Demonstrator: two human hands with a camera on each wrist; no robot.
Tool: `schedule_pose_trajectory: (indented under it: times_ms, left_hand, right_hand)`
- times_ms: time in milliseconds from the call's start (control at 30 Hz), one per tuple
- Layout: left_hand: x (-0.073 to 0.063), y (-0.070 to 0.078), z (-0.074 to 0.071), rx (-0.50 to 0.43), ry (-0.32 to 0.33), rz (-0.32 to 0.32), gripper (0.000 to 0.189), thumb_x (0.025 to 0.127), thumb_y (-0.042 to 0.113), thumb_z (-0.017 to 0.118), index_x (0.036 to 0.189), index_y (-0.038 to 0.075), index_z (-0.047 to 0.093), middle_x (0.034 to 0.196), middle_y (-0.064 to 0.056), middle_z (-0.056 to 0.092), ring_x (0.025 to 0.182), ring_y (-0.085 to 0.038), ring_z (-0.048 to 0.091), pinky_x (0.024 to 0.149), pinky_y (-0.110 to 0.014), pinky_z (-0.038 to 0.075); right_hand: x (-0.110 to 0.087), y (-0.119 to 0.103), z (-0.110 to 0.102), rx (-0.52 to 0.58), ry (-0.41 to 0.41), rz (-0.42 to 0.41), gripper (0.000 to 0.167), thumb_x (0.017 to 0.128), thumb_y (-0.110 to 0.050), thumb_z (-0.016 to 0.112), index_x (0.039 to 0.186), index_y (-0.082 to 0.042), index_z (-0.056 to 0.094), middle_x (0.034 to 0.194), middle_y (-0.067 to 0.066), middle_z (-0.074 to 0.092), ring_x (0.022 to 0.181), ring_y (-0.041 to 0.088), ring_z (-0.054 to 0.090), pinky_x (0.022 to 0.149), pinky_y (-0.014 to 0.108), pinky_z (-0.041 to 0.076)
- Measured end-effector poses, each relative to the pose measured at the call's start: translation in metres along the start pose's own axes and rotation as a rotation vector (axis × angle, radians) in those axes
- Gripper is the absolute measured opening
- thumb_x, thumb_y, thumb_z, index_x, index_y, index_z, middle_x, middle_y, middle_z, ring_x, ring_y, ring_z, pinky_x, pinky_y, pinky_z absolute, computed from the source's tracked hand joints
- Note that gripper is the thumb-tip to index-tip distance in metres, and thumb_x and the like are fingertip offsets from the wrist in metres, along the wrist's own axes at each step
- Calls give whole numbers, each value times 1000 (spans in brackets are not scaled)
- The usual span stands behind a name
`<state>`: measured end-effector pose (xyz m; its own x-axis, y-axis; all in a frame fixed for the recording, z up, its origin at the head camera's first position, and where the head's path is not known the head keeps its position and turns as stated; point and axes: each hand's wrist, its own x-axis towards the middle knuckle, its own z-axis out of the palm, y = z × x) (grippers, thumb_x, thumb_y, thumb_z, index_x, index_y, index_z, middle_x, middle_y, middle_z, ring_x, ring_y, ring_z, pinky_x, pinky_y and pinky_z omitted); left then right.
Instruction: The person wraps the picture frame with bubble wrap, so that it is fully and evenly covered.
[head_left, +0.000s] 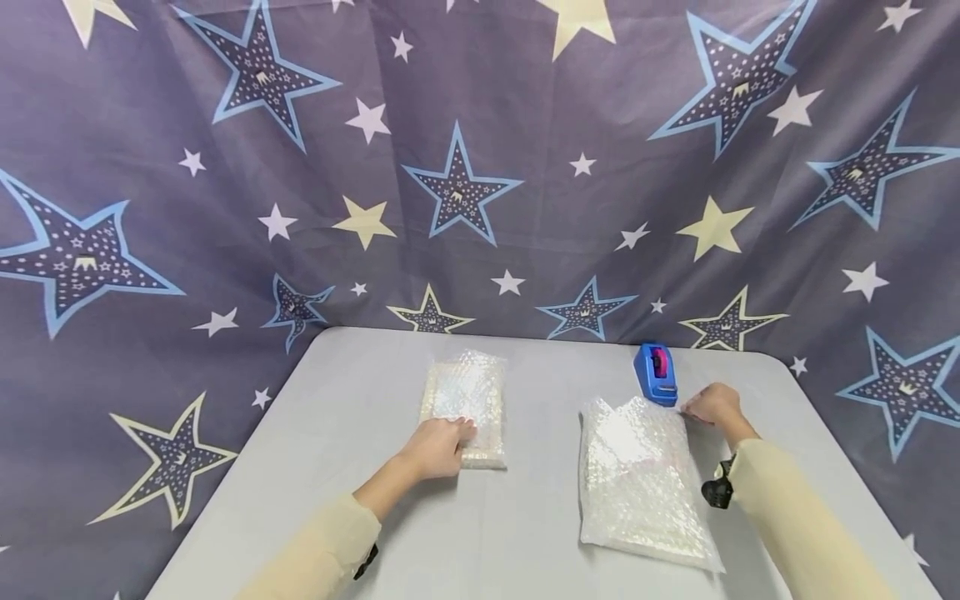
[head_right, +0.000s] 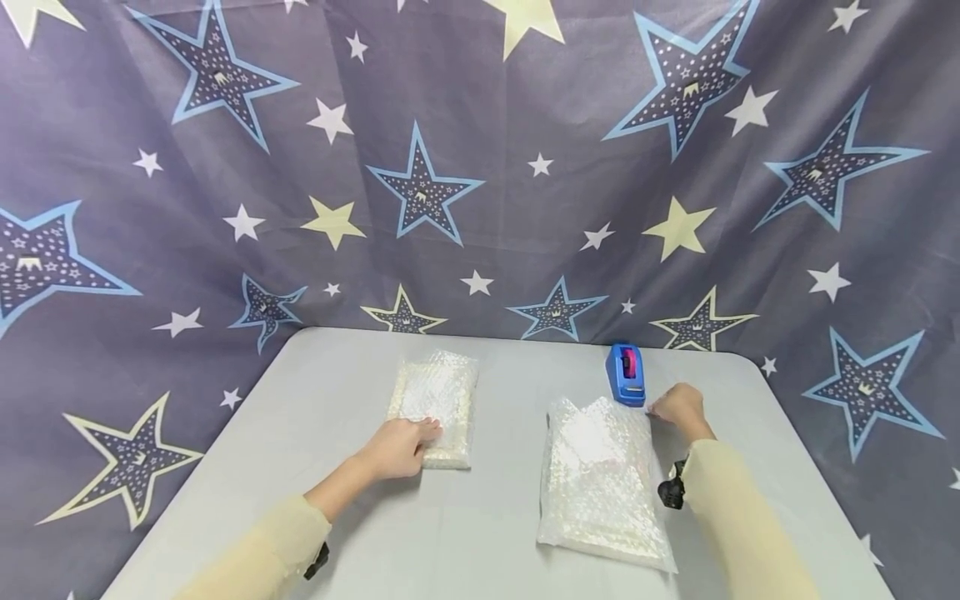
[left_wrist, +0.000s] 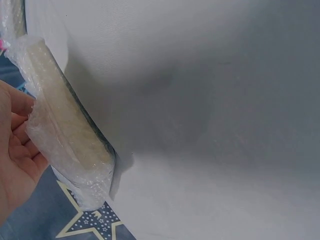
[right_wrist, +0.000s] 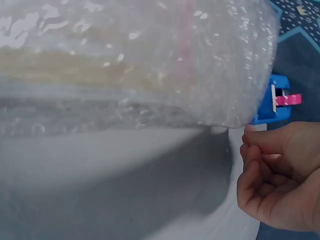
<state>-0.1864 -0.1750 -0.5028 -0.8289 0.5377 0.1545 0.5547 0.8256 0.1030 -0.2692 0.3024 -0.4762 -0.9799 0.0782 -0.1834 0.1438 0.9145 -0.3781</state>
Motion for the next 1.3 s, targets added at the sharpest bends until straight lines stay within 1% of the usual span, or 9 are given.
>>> schedule_pose_trajectory:
  times_ms: [133,400,533,667,767,867,1033,1167,1300]
  left_hand:
    - [0,0,3,17,9,8,46,72,3,54,114,11,70,119,-9,70,113,-27,67,85,-40,59]
    - [-1,-1,1,-15,6,-10,46,74,2,54,116,10,70,120,-9,69,114,-26,66,74,-34,60]
    - [-1,-2,1,-21,8,-17,46,74,3,54,116,10,70,120,-8,69,113,-24,67,78,-34,60]
    - [0,-2,2,-35,1,-25,46,74,2,54,116,10,70,120,-7,69,114,-24,66,64,-26,56]
    - [0,-1,1,-59,-4,-31,46,74,1,54,116,9,69,121,-8,69,114,-26,66,47,-19,39]
    - [0,-1,0,-57,3,-27,45,74,0,54,115,9,70,120,-9,69,113,-27,66,44,-19,34]
    - [0,0,1,-20,7,-16,44,75,2,54,115,9,70,119,-9,70,113,-27,66,62,-29,56]
    - [0,0,2,3,-3,-13,44,75,3,53,116,9,70,120,-9,69,113,-27,66,73,-34,60]
    - [-1,1,1,12,-4,-9,44,75,3,55,116,10,70,119,-9,70,113,-27,66,77,-35,60]
  right_hand:
    - [-1,6,-3,228,-47,27,21,83,-20,66,76,-1,70,48,-12,54,49,5,49,51,21,41]
    - [-3,-24,-12,438,-93,-85,27,88,-11,64,104,12,64,64,-13,61,62,2,56,54,17,47]
    - [-3,-55,-8,460,-110,-127,27,90,-12,65,107,9,64,71,-13,62,67,3,56,61,20,51]
    - [-3,-89,1,456,-123,-188,27,90,-13,65,108,7,66,78,-5,68,72,8,60,69,28,55]
    - [-2,-115,10,463,-136,-233,27,90,-14,65,108,6,66,83,2,71,76,14,63,73,32,57]
    - [0,-138,20,476,-148,-274,27,90,-14,65,108,5,67,87,8,73,78,17,65,76,34,58]
    - [4,-175,41,507,-151,-323,23,88,-12,66,104,4,69,80,4,72,67,8,60,67,24,54]
    - [3,-204,57,524,-176,-333,20,88,-12,66,101,4,70,75,-1,68,64,4,55,64,21,51]
    - [5,-229,75,528,-204,-342,19,88,-13,67,98,3,71,77,6,70,66,9,58,65,24,54]
